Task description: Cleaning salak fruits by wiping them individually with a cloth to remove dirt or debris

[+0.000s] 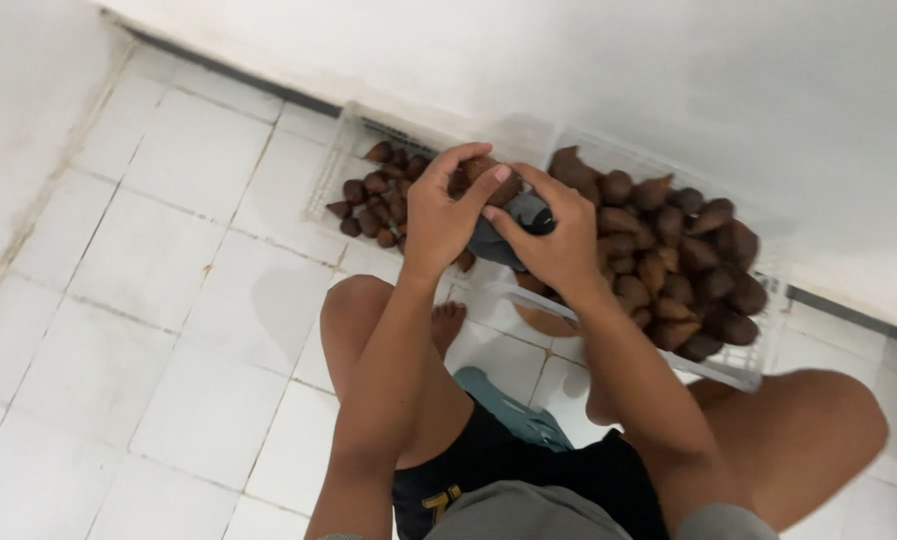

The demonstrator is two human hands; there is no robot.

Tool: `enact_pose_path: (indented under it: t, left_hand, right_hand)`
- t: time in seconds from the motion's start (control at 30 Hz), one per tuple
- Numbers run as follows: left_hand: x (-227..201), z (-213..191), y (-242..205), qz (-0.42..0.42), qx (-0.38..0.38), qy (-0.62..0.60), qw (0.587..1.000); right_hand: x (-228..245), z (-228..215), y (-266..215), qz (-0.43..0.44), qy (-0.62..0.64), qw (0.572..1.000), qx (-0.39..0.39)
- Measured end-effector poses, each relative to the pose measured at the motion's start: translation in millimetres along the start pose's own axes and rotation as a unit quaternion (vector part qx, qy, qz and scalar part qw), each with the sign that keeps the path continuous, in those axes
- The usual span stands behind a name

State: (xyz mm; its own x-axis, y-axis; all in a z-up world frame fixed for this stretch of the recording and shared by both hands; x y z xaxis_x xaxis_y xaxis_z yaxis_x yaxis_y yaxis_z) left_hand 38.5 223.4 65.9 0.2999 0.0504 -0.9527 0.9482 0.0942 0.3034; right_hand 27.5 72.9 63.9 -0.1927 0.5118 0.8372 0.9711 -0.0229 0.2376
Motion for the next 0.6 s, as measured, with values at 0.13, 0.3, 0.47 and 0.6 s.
enact_pose_path:
  t: [0.13,0.3,0.47,0.6]
  left_hand:
    - [19.4,-55.8,7.9,0.065,-0.015,0.081,0.994]
    - [19.0,-116.2,14.9,0.043,-0.125,0.127,0.983]
    - [22.7,-132.0,32.4,0.004,-0.153,0.122,0.981]
    - [27.4,-126.7,48.9,0.01,-0.121,0.136,0.983]
  right_hand:
    - [-10.0,64.8,-0.5,0.037,0.071,0.997,0.004]
    - [-49.1,149.5,-8.9,0.484,0.362,0.796,0.003]
    - [-146.4,235.4,-34.9,0.61,0.269,0.745,0.024]
    - [-189.6,286.3,-28.4,0.693,0.035,0.712,0.113]
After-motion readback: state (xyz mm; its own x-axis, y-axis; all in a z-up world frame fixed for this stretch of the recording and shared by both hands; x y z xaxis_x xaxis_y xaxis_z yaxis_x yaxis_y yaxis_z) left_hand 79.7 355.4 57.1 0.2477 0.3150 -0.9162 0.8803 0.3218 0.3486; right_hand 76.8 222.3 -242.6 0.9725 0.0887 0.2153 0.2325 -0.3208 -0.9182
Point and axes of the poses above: each hand's wrist, its own y-axis towards the middle knuckle, its own z-axis out of the palm, x = y × z, the point moved 1 cm from there along y, towards the middle knuckle, and after that the axes turned 14 degrees about z, right-handed, at the moved point
